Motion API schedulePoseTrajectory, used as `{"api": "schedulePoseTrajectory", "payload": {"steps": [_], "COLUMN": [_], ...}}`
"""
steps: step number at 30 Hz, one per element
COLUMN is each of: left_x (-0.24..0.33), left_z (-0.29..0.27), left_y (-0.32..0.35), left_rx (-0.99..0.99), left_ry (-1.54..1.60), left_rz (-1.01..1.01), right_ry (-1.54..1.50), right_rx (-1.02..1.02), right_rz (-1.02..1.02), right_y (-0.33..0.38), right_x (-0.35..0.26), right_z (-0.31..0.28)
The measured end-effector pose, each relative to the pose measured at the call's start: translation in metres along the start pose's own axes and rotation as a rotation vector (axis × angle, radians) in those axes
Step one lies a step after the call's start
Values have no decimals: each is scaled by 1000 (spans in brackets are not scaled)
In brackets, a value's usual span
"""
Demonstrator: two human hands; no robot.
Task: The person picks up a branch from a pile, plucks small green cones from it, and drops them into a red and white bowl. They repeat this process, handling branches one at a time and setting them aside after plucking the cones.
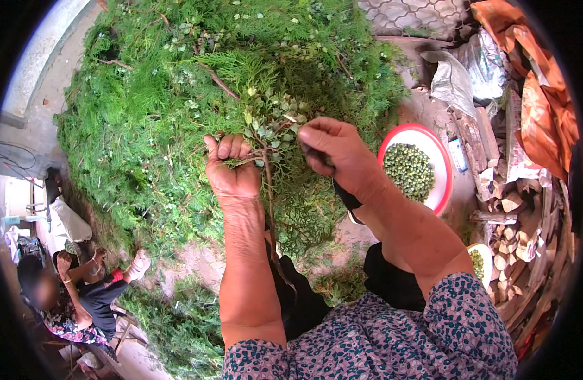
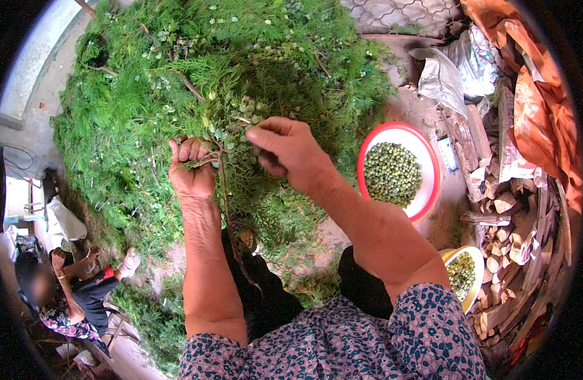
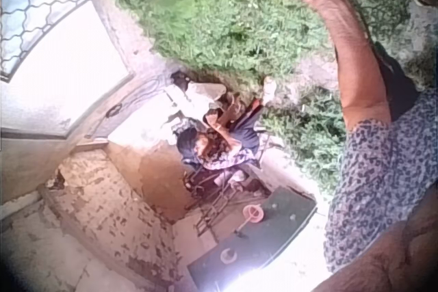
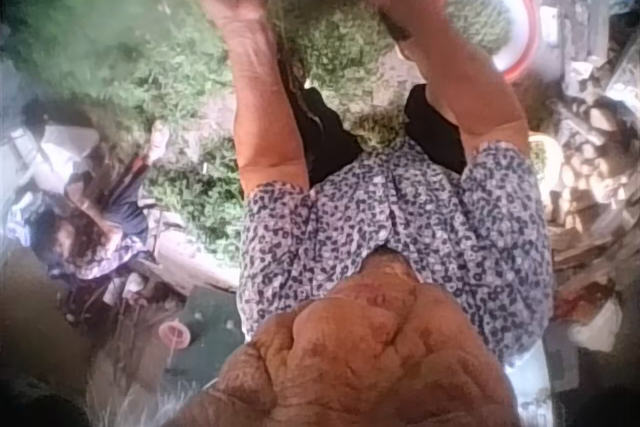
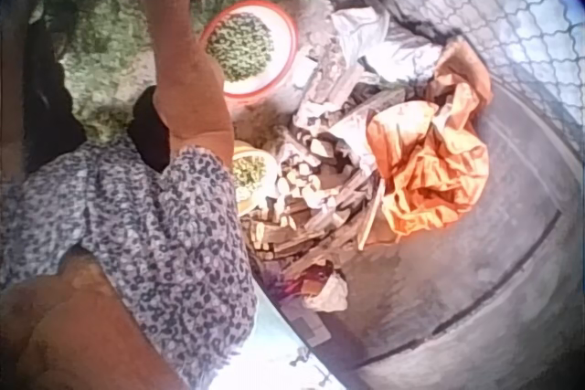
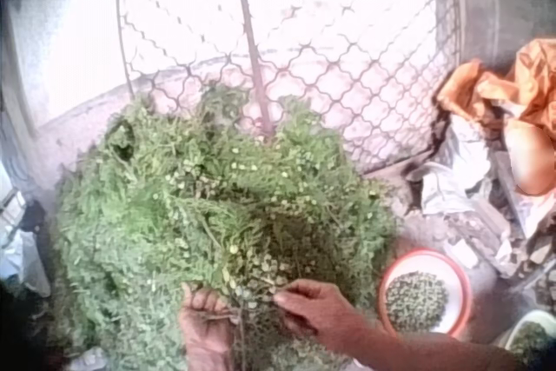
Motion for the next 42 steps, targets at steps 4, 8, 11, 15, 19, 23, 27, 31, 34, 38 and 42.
{"api": "schedulePoseTrajectory", "payload": {"steps": [4, 8, 11, 15, 19, 23, 27, 31, 34, 38, 42], "left_x": [-12, -19, -20, -19, -14, 2, 7, 4, -1, -8, -8], "left_z": [5, 6, 3, 1, 0, 0, -1, 1, 4, 7, 5], "left_y": [4, 6, 5, 4, 1, -4, -5, -4, -3, 1, 2], "left_rx": [25, 7, -13, -22, -7, -125, -157, -154, -144, -112, -87], "left_ry": [-61, -44, -71, -53, -47, 19, 14, -15, -28, -103, -81], "left_rz": [38, 30, 6, -21, -4, -16, -20, 2, 17, 48, 39], "right_ry": [445, 598, 555, 130, -109, -173, -216, 142, 164, 76, 109], "right_rx": [164, 241, 222, 207, 194, 96, 4, 34, 91, 86, 159], "right_rz": [-127, -231, -224, 80, 115, -16, 30, 173, 198, 172, 146], "right_y": [2, -2, -3, 0, 1, 1, 4, 13, 16, 12, 7], "right_x": [9, 13, 12, 18, 23, 10, 12, 23, 31, 37, 36], "right_z": [6, 6, 6, 12, 7, 2, 3, 7, 17, 18, 21]}}
Point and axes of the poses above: each hand's wrist, its own y-axis away from the middle knuckle, its own z-axis out of the palm, x = y × z, the point moved 4 cm from there along -y, towards the middle knuckle, and after that the axes turned 12 degrees about y, right-handed, at the moved point
